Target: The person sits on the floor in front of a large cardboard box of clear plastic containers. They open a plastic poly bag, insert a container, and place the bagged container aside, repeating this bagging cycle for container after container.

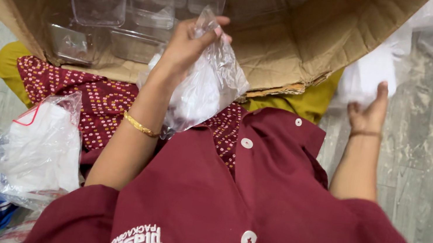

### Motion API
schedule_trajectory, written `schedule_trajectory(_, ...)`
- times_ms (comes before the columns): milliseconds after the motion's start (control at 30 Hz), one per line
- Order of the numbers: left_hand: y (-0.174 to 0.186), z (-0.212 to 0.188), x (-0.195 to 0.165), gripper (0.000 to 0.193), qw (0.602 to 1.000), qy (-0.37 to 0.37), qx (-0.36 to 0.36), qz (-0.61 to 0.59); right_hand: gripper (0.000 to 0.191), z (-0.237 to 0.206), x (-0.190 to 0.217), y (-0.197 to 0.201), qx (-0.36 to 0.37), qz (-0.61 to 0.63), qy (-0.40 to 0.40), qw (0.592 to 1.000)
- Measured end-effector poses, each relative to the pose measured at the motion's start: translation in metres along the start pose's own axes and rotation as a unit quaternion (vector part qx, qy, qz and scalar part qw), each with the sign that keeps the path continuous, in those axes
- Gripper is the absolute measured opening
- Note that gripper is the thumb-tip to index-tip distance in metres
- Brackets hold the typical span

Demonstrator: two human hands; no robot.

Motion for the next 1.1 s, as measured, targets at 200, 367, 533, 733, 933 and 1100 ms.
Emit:
schedule_trajectory(200, -0.002, 0.0, -0.011, 0.026, 0.998, -0.054, -0.004, 0.011, 0.062, 0.004, 0.029, -0.072, 0.005, -0.066, 0.223, 0.973)
schedule_trajectory(367, -0.01, -0.006, -0.021, 0.024, 0.998, -0.054, -0.039, 0.009, 0.023, -0.116, -0.011, -0.149, -0.008, -0.157, 0.563, 0.812)
schedule_trajectory(533, -0.018, -0.009, -0.027, 0.019, 0.996, -0.085, -0.04, -0.001, 0.033, -0.158, -0.102, -0.264, 0.36, -0.357, 0.269, 0.819)
schedule_trajectory(733, -0.009, -0.015, -0.029, 0.019, 0.994, -0.095, -0.057, 0.0, 0.013, -0.132, -0.123, -0.285, 0.387, -0.174, 0.055, 0.904)
schedule_trajectory(933, 0.024, -0.025, -0.052, 0.019, 0.984, -0.006, -0.096, -0.152, 0.021, -0.134, -0.115, -0.28, 0.503, -0.209, -0.126, 0.829)
schedule_trajectory(1100, 0.083, -0.043, -0.099, 0.024, 0.996, -0.025, -0.073, 0.051, 0.024, -0.134, -0.095, -0.318, 0.592, -0.134, -0.062, 0.792)
Point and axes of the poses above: each hand's wrist, its own z-axis towards the middle knuckle, its own y-axis out of the back of the hand, x = y × z, the point moved 2 cm from there along z, towards the middle knuckle, and after that the axes turned 11 degrees about -y, right-handed, at the moved point
